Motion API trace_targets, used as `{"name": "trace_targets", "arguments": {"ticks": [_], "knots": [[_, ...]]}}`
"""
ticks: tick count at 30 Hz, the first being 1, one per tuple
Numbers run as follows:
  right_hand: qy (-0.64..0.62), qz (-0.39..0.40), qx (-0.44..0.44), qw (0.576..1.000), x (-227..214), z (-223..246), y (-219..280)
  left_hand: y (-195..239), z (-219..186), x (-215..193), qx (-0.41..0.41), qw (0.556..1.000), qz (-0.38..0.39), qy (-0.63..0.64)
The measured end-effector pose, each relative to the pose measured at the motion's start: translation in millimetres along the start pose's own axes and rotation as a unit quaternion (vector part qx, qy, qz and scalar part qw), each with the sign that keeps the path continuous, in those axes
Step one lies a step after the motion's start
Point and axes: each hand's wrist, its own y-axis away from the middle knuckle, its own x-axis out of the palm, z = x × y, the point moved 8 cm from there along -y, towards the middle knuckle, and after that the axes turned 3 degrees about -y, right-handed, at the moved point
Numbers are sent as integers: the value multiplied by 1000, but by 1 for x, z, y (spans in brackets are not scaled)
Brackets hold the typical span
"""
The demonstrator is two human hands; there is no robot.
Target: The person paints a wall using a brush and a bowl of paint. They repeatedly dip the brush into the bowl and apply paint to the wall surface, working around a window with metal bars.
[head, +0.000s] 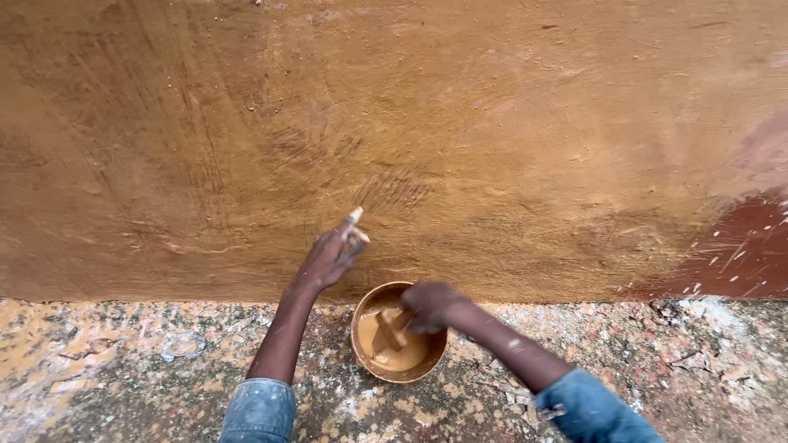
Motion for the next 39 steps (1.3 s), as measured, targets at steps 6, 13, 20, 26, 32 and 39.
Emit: {"name": "trace_targets", "arguments": {"ticks": [6, 13, 20, 26, 32, 39], "knots": [[-70, -189, -110, 973, -105, -26, 48, 3, -52, -57, 132, 977, -167, 16], [-114, -432, 23, 894, -140, -76, 68, 10, -91, -80, 166, 954, -246, 50], [-45, -517, 98, 849, -66, -193, 125, 0, -83, -59, 150, 951, -258, 86], [-43, -378, 330, 864, 64, -348, 161, -16, -68, -27, 142, 956, -242, 87], [-123, -339, 440, 822, 133, -425, 156, -23, -62, -4, 117, 970, -198, 73], [-135, -382, 271, 873, 65, -291, 35, -12, -66, -23, 114, 971, -209, 23]]}}
